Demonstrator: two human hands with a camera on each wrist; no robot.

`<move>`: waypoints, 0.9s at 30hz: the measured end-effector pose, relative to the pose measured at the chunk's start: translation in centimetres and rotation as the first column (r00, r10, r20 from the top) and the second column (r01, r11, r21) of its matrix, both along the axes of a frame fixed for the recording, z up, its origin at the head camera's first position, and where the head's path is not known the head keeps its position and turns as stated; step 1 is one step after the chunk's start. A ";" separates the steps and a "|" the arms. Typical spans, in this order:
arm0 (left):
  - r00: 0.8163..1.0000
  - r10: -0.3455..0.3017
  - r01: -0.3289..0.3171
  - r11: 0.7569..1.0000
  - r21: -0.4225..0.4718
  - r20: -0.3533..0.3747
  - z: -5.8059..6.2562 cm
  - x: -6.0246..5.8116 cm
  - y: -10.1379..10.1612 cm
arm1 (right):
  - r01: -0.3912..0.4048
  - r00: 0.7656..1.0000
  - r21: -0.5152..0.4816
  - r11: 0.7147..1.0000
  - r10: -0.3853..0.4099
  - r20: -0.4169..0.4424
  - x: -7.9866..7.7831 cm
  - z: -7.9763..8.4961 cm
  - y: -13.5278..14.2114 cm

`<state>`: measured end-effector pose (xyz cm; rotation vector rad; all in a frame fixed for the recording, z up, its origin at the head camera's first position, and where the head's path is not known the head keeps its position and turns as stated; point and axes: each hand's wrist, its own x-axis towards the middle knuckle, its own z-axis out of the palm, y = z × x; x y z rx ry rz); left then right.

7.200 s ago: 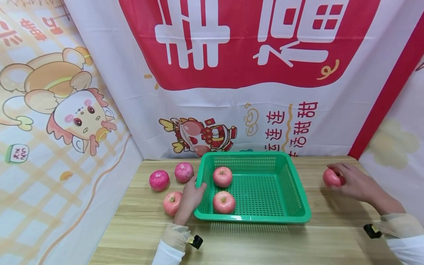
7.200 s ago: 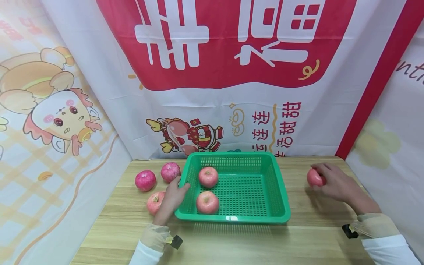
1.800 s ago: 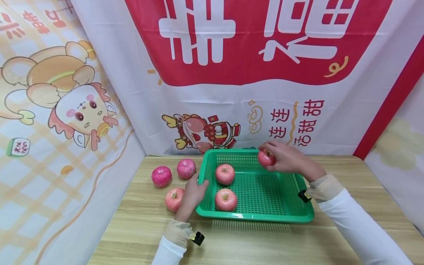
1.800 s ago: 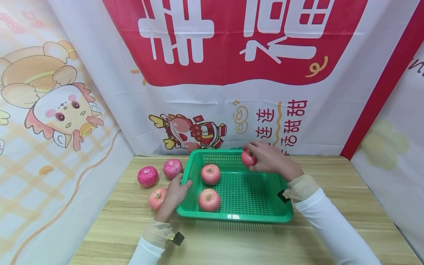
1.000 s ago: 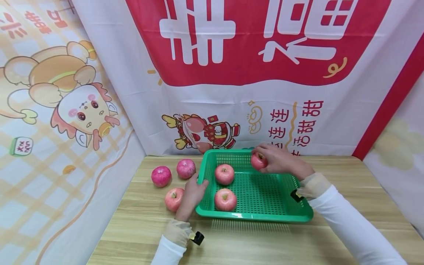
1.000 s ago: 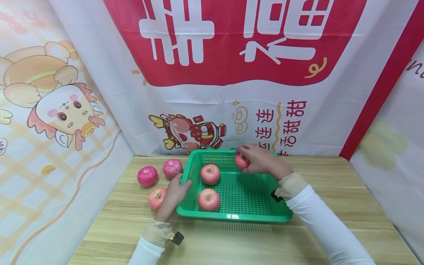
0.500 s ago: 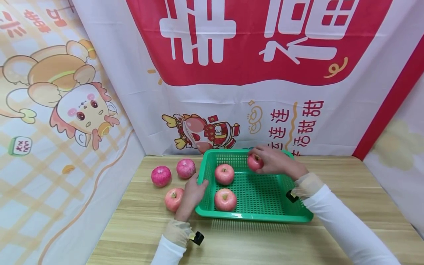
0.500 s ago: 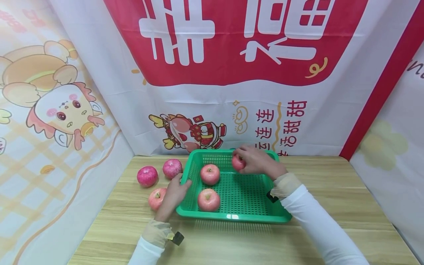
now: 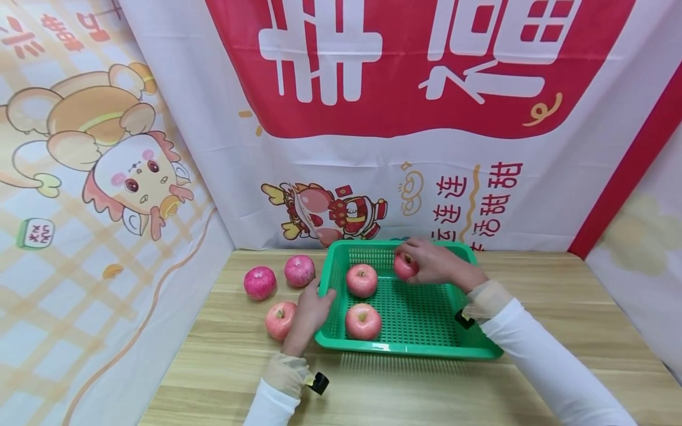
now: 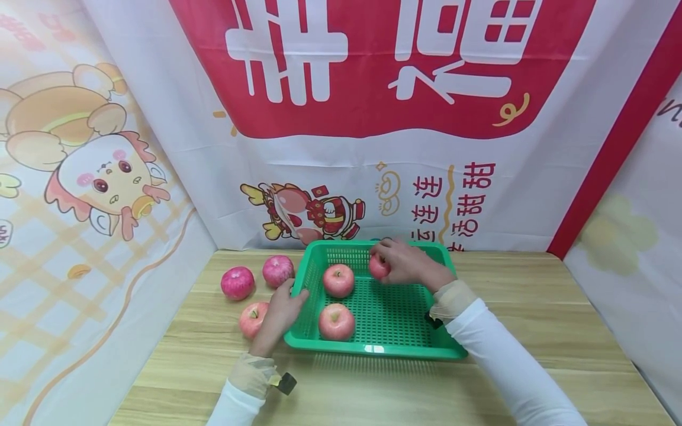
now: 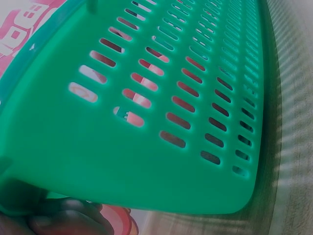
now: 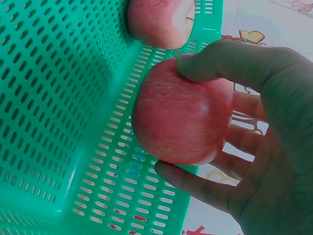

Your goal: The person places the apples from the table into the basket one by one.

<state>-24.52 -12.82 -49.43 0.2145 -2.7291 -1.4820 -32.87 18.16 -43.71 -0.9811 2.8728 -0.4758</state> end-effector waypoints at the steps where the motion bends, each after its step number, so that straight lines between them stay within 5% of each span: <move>1: 1.000 0.000 0.000 1.000 0.001 -0.002 0.0 0.0 0.0 | 0.000 1.000 0.003 1.000 0.000 0.006 0.0 -0.1 -0.1; 27: 1.000 0.008 -0.008 1.000 0.000 -0.019 -0.1 0.0 0.1 | -0.025 0.997 0.021 0.999 0.024 0.080 -0.2 -1.4 -1.7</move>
